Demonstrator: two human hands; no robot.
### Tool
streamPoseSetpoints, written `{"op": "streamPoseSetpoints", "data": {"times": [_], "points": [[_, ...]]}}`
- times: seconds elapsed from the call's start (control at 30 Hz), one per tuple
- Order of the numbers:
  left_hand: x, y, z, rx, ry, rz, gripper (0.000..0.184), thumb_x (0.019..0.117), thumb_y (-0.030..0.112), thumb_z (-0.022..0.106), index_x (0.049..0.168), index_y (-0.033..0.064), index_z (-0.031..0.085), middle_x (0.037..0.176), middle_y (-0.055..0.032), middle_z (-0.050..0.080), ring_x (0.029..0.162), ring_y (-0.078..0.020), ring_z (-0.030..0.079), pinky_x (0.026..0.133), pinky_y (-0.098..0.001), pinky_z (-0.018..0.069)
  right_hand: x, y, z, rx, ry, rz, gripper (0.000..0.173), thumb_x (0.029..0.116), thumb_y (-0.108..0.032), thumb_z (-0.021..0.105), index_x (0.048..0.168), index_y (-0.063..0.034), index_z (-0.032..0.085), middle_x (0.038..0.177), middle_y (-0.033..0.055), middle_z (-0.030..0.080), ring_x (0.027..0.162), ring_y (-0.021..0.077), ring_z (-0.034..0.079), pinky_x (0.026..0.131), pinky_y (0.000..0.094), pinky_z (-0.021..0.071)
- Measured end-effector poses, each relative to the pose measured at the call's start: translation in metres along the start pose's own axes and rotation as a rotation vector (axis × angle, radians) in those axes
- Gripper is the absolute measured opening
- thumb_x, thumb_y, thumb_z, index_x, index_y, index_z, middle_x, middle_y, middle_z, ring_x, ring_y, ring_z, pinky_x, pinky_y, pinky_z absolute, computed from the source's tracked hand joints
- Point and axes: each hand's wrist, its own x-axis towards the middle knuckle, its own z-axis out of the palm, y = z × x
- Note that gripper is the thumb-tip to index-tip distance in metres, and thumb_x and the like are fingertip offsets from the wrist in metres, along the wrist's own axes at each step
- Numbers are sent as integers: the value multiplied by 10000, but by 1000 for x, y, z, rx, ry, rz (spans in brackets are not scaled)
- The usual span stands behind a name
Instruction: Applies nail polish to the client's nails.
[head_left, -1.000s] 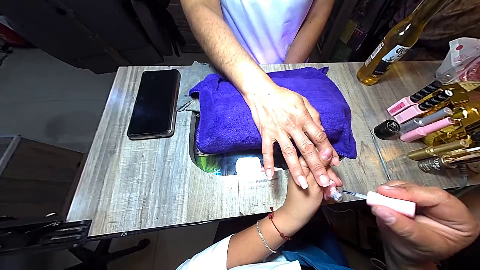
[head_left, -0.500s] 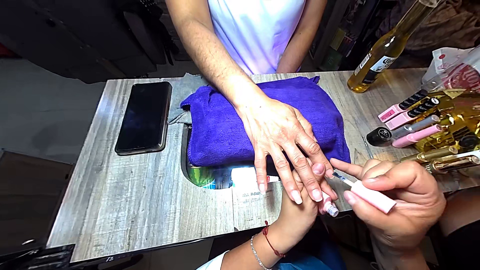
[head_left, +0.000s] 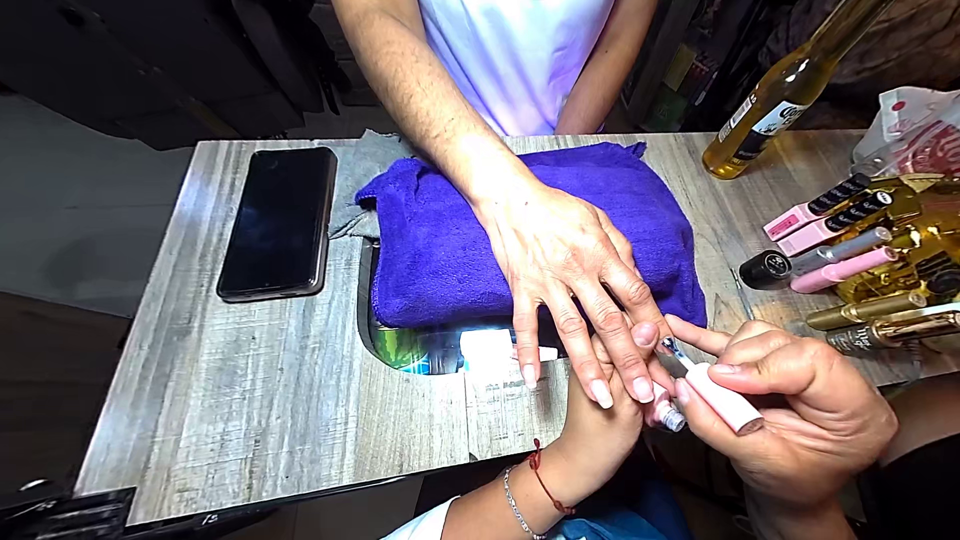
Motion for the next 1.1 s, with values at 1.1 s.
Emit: {"op": "streamPoseSetpoints", "data": {"times": [1.1], "points": [[1,-1,1,9,8,18,249,1098,210,462,894,113,566,592,36,542,478,1,521,483,-142,473,-2,0,0,-13,8,-6,235,734,-71,768,838,-164,579,743,-90,537,716,17,611,909,380,643]]}}
